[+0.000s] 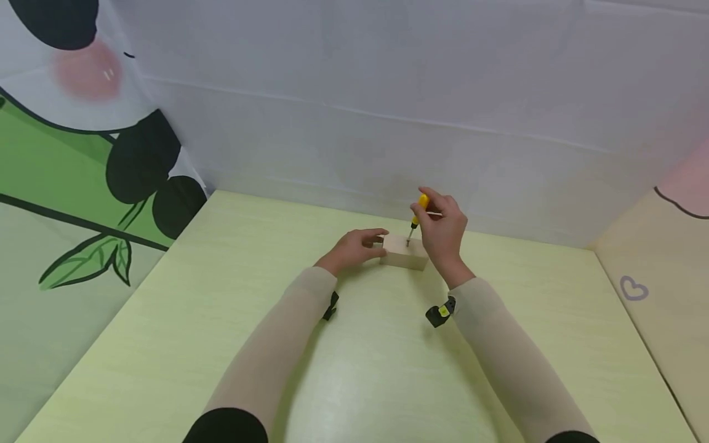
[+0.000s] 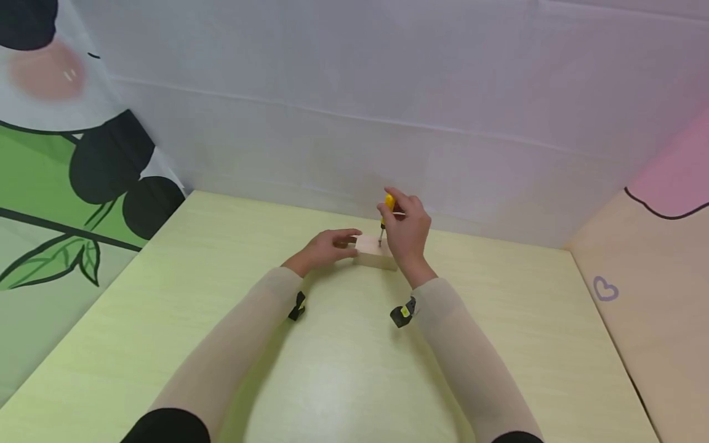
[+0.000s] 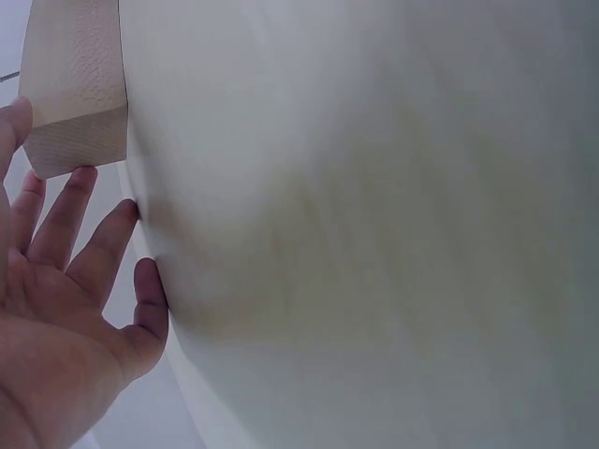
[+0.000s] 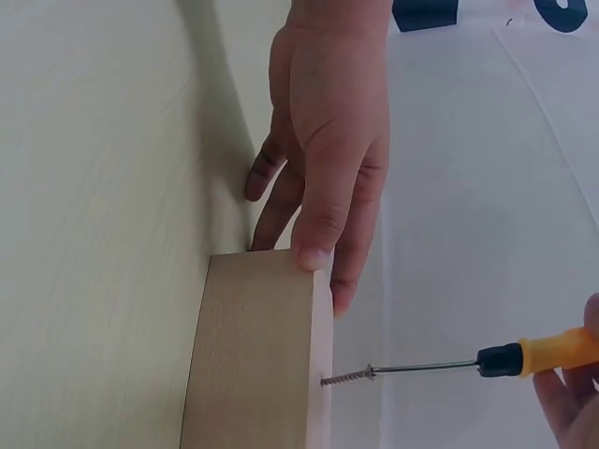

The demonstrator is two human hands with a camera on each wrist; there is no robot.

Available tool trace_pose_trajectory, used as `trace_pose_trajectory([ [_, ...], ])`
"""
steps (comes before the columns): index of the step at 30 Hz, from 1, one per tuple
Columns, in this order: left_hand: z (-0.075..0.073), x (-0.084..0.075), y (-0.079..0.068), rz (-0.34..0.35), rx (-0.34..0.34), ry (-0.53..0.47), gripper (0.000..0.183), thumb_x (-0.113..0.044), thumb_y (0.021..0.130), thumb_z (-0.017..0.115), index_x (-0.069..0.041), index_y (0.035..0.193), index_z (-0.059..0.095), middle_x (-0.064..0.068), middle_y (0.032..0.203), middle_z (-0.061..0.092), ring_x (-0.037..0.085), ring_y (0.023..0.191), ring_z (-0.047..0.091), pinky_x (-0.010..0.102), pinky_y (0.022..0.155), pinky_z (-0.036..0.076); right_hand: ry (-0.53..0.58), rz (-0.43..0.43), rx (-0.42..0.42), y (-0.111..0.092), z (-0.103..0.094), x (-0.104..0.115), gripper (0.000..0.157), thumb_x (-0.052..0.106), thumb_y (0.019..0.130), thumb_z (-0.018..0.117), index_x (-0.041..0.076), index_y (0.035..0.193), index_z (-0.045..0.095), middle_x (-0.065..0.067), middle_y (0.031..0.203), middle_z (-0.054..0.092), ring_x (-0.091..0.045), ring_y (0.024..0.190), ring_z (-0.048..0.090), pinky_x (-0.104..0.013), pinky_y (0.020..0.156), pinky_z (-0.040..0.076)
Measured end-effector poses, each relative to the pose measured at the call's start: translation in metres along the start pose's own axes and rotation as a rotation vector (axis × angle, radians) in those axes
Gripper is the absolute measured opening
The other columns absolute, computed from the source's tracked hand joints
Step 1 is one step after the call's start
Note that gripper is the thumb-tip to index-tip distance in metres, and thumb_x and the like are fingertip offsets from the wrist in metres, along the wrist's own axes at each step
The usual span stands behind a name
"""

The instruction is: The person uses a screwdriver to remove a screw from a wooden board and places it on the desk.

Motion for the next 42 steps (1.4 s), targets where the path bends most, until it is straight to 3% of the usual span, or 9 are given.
trace_pose_trajectory([
  [5,0.002,0.001,0.002,-0.002,0.005,0.001,0.054,-0.037,0.089,0.068,-0.031,0.14,0.051,-0.001,0.137,0.058,0.019,0.13,0.052,0.039,0.106,0.043,-0.012,-0.01,0.024,0.0,-0.001,0.003,0.03,0.013,0.088,0.071,0.008,0.117,0.07,-0.015,0.098,0.07,-0.025,0.086,0.07,-0.037,0.074,0.059],
  [10,0.001,0.001,0.001,-0.008,0.006,-0.006,0.055,-0.037,0.089,0.069,-0.031,0.141,0.05,-0.002,0.137,0.057,0.019,0.13,0.052,0.04,0.106,0.043,0.002,0.001,0.158,0.006,0.001,0.005,0.023,0.009,0.091,0.066,0.008,0.114,0.071,-0.016,0.1,0.072,-0.025,0.088,0.069,-0.037,0.075,0.059],
  [15,0.001,-0.001,0.001,-0.01,0.004,-0.016,0.055,-0.038,0.088,0.069,-0.032,0.14,0.051,-0.003,0.136,0.058,0.018,0.13,0.052,0.039,0.107,0.042,0.05,0.084,0.305,0.015,0.0,0.005,0.018,0.002,0.094,0.058,0.007,0.109,0.068,-0.015,0.1,0.069,-0.026,0.096,0.066,-0.039,0.081,0.058],
  [19,0.001,-0.001,0.001,-0.017,0.004,-0.016,0.056,-0.038,0.088,0.07,-0.032,0.14,0.051,-0.002,0.136,0.059,0.018,0.13,0.052,0.039,0.107,0.042,0.083,0.13,0.353,0.018,-0.001,0.005,0.018,-0.003,0.095,0.054,0.006,0.107,0.065,-0.015,0.102,0.067,-0.027,0.1,0.065,-0.041,0.084,0.057],
  [29,0.001,0.001,0.002,-0.009,0.003,-0.004,0.055,-0.038,0.088,0.069,-0.034,0.14,0.051,-0.003,0.137,0.058,0.019,0.129,0.052,0.04,0.106,0.043,0.005,0.014,0.25,0.009,0.004,0.007,0.022,0.008,0.094,0.059,0.007,0.115,0.066,-0.016,0.113,0.061,-0.03,0.093,0.066,-0.04,0.078,0.058],
  [34,0.002,0.002,0.002,-0.007,0.002,0.003,0.055,-0.039,0.089,0.069,-0.034,0.14,0.05,-0.003,0.139,0.056,0.02,0.13,0.052,0.041,0.106,0.043,-0.036,-0.015,0.188,0.006,0.004,0.009,0.025,0.013,0.09,0.068,0.008,0.115,0.069,-0.016,0.097,0.055,-0.029,0.088,0.066,-0.039,0.074,0.059],
  [38,0.002,0.002,0.002,-0.009,0.001,-0.004,0.055,-0.038,0.089,0.069,-0.033,0.14,0.051,-0.002,0.138,0.057,0.02,0.13,0.052,0.041,0.106,0.043,-0.033,-0.014,0.126,0.004,0.004,0.008,0.031,0.01,0.088,0.071,0.009,0.118,0.067,-0.015,0.092,0.062,-0.027,0.084,0.069,-0.038,0.072,0.059],
  [42,0.002,0.001,0.002,-0.006,0.001,-0.011,0.056,-0.038,0.088,0.069,-0.033,0.141,0.05,-0.003,0.137,0.058,0.019,0.13,0.052,0.041,0.106,0.043,-0.003,0.015,0.118,0.003,0.003,0.007,0.03,0.01,0.088,0.07,0.008,0.116,0.062,-0.015,0.093,0.068,-0.025,0.084,0.07,-0.039,0.072,0.059],
])
Point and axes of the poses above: each hand's wrist, its own y-axis towards the middle knuckle, its own z-axis out of the palm, x = y × z, the point moved 4 cm from there along y, towards the middle knuckle
